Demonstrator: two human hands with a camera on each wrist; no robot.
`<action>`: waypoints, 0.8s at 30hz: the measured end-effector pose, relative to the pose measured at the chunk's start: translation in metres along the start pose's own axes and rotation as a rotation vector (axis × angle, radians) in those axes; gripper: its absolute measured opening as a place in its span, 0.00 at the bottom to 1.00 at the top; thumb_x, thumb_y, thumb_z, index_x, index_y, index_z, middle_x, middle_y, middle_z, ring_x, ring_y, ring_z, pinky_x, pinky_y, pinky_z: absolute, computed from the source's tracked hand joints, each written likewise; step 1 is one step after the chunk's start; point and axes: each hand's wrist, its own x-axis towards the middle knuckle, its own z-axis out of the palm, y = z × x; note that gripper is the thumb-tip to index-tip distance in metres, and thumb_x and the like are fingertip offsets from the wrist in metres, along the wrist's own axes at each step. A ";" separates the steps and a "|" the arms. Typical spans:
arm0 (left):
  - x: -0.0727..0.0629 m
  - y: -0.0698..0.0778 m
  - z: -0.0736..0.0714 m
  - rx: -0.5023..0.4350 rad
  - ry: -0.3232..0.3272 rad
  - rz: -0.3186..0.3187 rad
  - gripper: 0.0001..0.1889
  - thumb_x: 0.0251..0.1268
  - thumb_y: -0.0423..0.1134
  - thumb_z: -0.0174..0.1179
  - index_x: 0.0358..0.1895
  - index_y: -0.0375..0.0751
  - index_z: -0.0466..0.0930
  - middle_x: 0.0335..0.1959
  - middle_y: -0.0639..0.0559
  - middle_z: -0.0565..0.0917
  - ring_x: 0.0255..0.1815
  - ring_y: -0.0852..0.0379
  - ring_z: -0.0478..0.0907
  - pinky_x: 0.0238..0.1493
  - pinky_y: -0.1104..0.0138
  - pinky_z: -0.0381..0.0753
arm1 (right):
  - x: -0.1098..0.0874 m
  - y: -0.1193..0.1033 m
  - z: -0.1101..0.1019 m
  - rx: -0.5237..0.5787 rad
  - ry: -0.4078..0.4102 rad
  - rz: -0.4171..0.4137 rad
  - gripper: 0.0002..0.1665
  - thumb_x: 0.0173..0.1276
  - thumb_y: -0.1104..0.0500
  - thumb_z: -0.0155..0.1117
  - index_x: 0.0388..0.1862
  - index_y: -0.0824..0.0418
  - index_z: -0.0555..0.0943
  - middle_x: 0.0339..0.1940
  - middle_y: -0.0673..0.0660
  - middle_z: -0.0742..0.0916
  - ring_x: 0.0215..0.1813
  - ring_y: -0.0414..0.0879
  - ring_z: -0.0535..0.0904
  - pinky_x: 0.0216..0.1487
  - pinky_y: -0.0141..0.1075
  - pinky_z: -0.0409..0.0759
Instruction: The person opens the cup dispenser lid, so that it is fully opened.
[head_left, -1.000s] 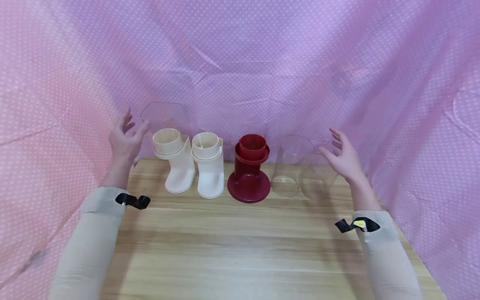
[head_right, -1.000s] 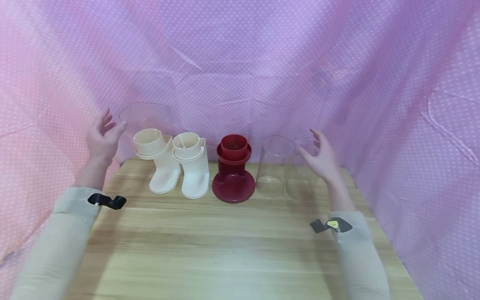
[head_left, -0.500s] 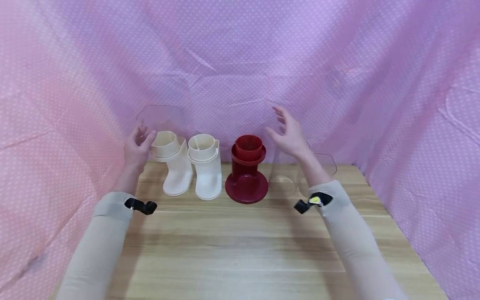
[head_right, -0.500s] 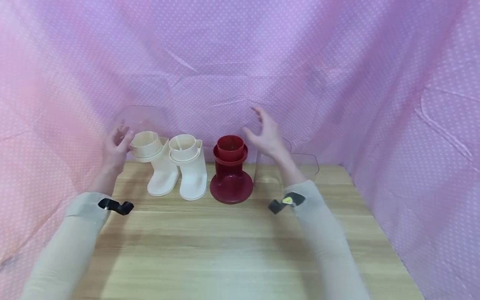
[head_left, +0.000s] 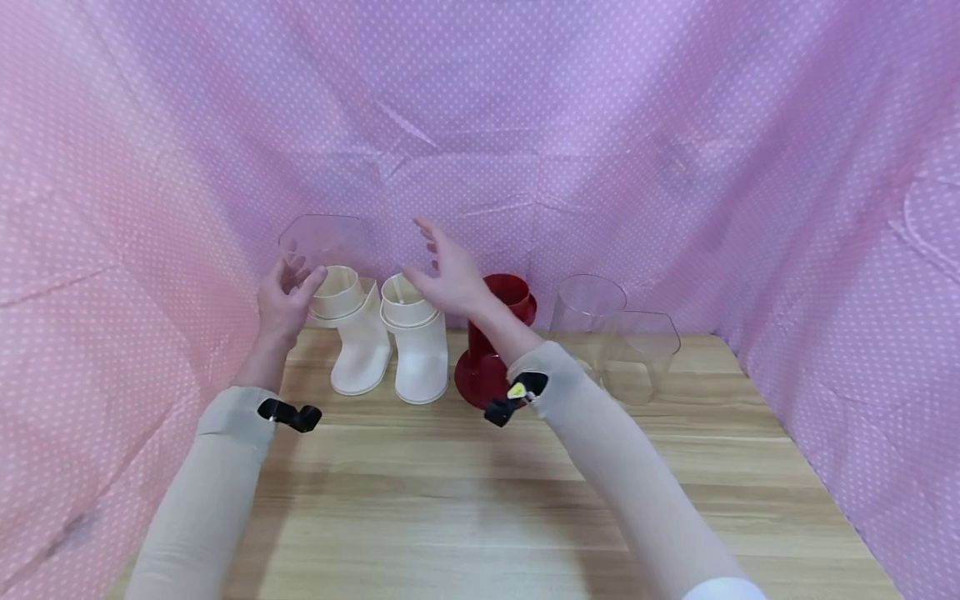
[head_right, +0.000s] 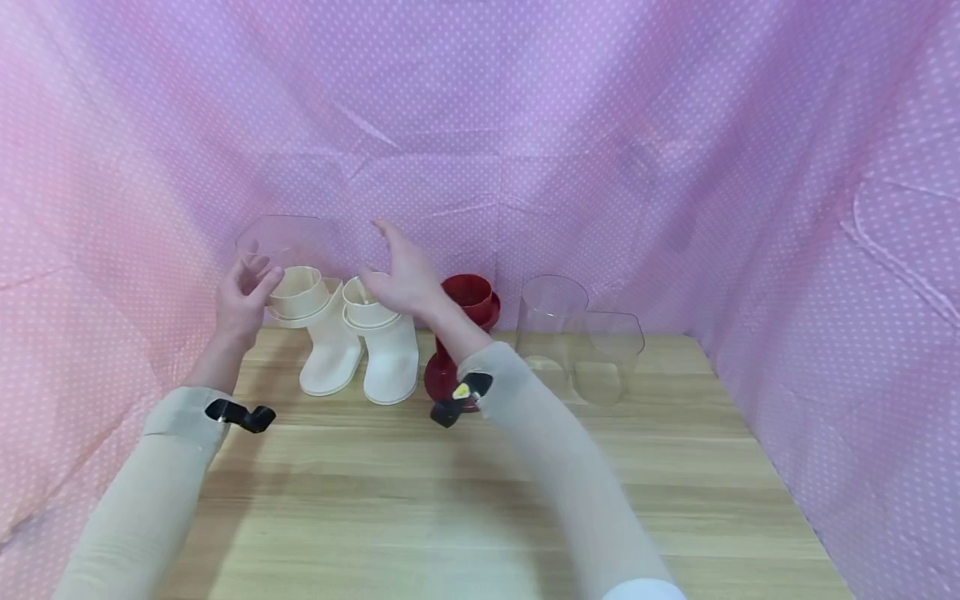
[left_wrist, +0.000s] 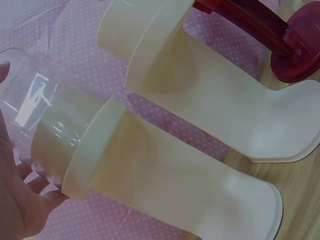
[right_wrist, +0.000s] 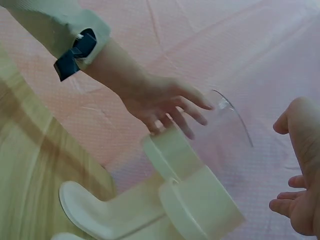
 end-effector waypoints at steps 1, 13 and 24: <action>0.000 0.000 0.000 -0.002 0.001 0.003 0.40 0.75 0.46 0.63 0.86 0.48 0.58 0.82 0.34 0.67 0.82 0.33 0.66 0.85 0.51 0.65 | 0.002 -0.003 0.006 -0.017 -0.016 0.004 0.47 0.75 0.53 0.67 0.88 0.52 0.56 0.86 0.60 0.68 0.82 0.60 0.70 0.78 0.45 0.76; 0.000 0.003 -0.001 -0.003 -0.003 -0.009 0.40 0.74 0.46 0.65 0.86 0.52 0.57 0.82 0.36 0.68 0.82 0.35 0.67 0.85 0.52 0.64 | 0.015 -0.024 0.050 -0.076 -0.177 -0.047 0.54 0.77 0.47 0.64 0.90 0.54 0.46 0.74 0.60 0.80 0.69 0.54 0.82 0.66 0.40 0.84; 0.000 0.007 -0.002 0.016 -0.011 0.003 0.41 0.74 0.45 0.66 0.85 0.53 0.58 0.80 0.36 0.70 0.79 0.35 0.71 0.84 0.52 0.67 | 0.013 -0.025 0.069 0.026 -0.315 -0.023 0.61 0.77 0.48 0.64 0.90 0.57 0.34 0.26 0.55 0.81 0.24 0.41 0.71 0.28 0.29 0.74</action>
